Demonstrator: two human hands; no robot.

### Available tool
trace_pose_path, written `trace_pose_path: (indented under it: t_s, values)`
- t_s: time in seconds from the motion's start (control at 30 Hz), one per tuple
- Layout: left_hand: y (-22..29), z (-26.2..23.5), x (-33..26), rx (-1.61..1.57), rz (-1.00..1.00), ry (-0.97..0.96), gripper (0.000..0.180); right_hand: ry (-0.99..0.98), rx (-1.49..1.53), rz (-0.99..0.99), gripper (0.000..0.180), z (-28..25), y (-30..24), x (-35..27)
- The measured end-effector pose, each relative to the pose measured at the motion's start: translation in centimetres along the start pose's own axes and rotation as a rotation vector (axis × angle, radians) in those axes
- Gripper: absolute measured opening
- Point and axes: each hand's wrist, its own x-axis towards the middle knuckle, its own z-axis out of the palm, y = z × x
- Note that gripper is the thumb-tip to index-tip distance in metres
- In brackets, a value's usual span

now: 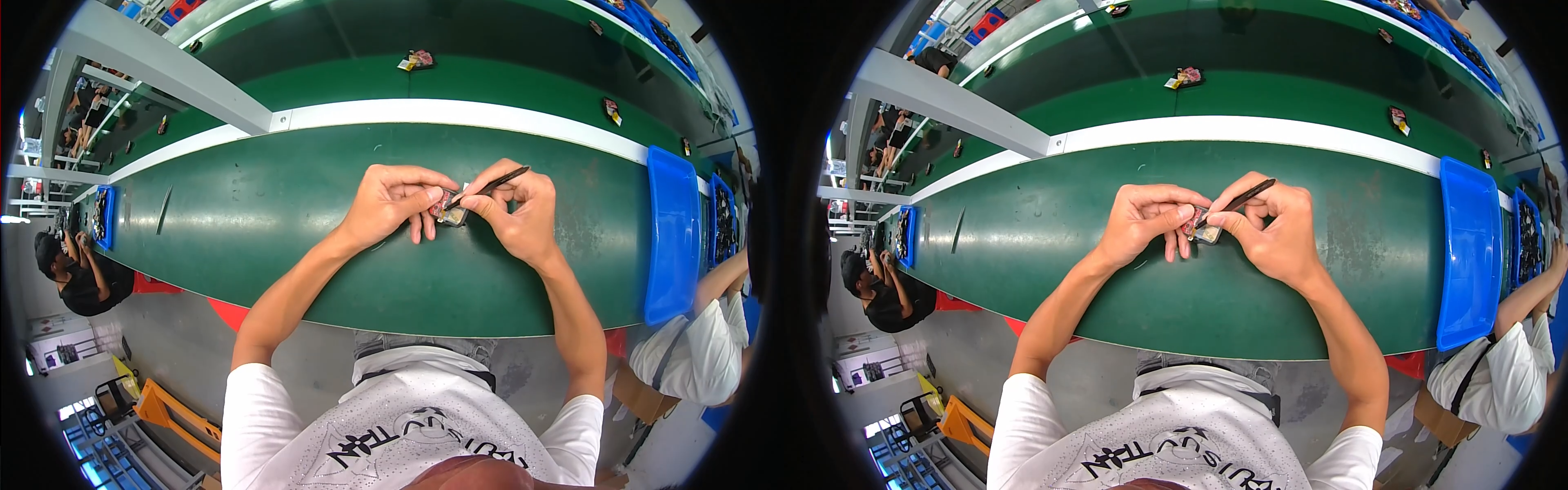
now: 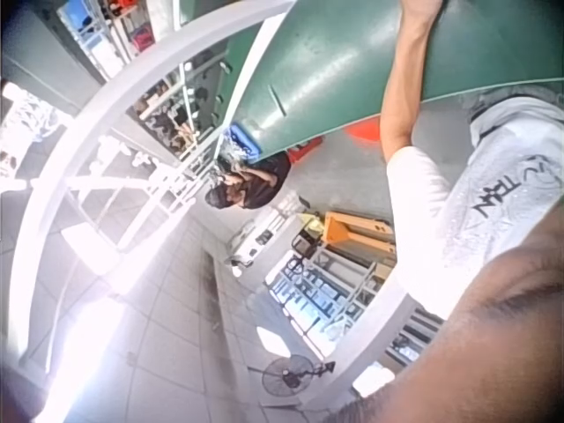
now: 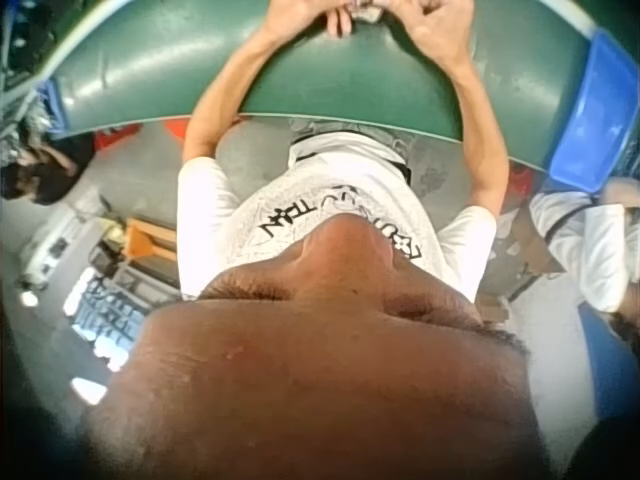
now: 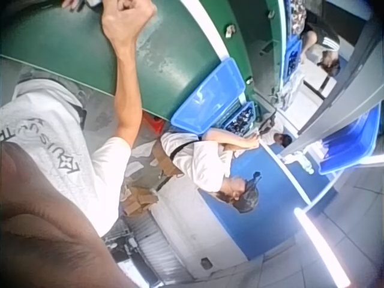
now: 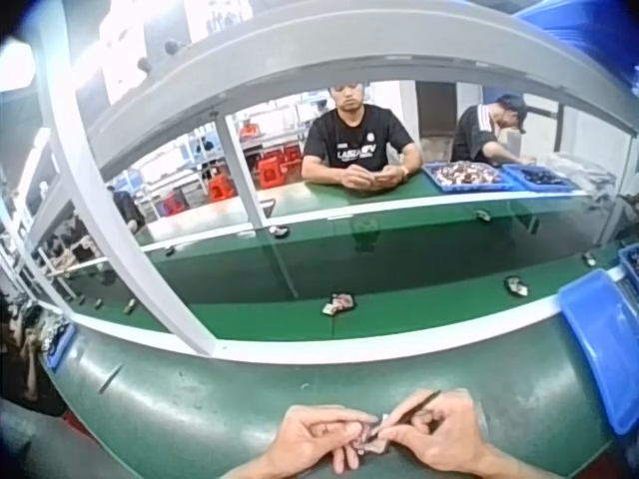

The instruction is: Assembling small electronic components using tweezers on a conveyor belt.

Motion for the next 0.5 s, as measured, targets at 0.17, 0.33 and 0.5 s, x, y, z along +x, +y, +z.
trace_pose_path:
  t_s: [0.17, 0.33, 0.5]
  values:
    - [0.1, 0.2, 0.1, -0.026, -0.052, -0.029, 0.022, -0.074, -0.087, -0.025, 0.009, -0.6, -0.2, 0.2]
    - [0.1, 0.0, 0.4, -0.072, 0.022, 0.096, 0.022, 0.196, -0.026, -0.079, 0.012, 0.6, -0.4, -0.1]
    - [0.0, 0.0, 0.5, -0.077, 0.07, 0.181, 0.024, 0.221, -0.078, -0.12, 0.014, 1.0, -0.2, -0.8]
